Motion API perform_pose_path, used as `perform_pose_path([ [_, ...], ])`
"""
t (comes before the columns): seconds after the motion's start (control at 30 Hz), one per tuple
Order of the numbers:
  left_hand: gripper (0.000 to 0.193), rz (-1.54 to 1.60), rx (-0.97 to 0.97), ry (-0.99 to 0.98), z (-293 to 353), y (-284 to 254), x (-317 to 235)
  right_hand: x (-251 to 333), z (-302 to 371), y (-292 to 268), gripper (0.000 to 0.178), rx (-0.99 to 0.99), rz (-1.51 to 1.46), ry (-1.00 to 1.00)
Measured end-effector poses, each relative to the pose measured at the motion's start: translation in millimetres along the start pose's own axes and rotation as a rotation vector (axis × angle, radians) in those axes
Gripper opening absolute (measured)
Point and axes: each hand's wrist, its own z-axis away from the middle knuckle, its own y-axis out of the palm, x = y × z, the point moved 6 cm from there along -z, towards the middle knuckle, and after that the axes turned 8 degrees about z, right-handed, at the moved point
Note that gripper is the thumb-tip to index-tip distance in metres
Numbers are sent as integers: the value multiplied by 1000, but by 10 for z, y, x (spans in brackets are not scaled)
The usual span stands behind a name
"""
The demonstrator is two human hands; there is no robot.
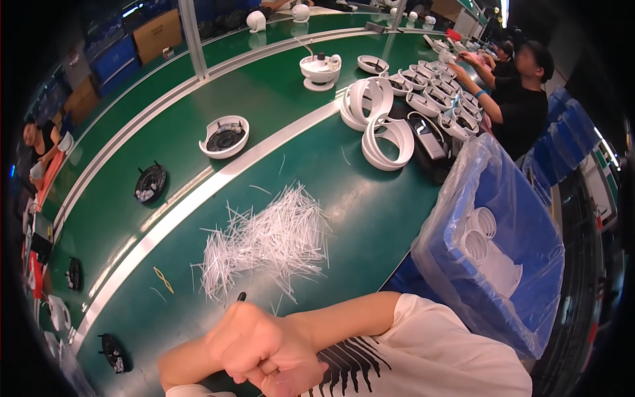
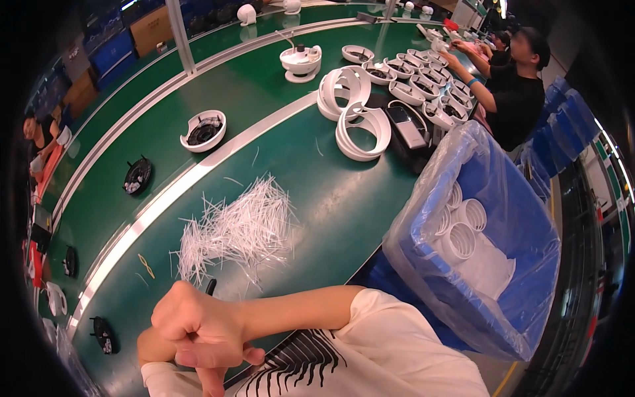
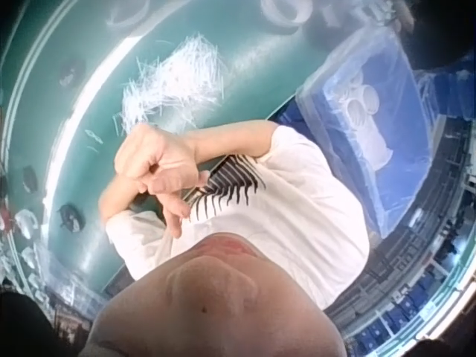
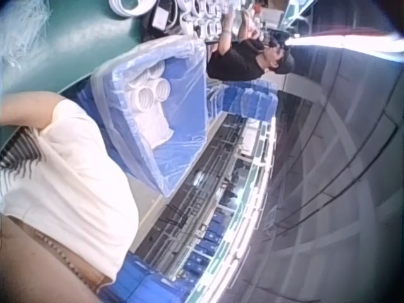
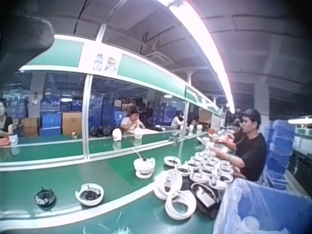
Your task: Assembling lighting fixture components on a production line using pliers to trim wires.
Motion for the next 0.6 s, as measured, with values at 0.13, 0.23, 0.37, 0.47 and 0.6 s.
perform_pose_path([
  [0.13,11,-58,407,79,-128,106,120,91,-56,-51,34,73,93,-59],
  [0.23,8,-51,896,-338,-85,185,355,17,62,-395,15,-75,139,225],
  [0.37,23,-318,1549,-753,-352,-30,560,485,4,-1245,25,-304,1056,-6],
  [0.47,44,-958,2008,-716,-416,-452,995,937,406,-2210,15,-731,1570,182],
  [0.6,42,-1156,1503,-454,-715,-1469,1654,984,901,-2828,31,-717,2259,439],
])
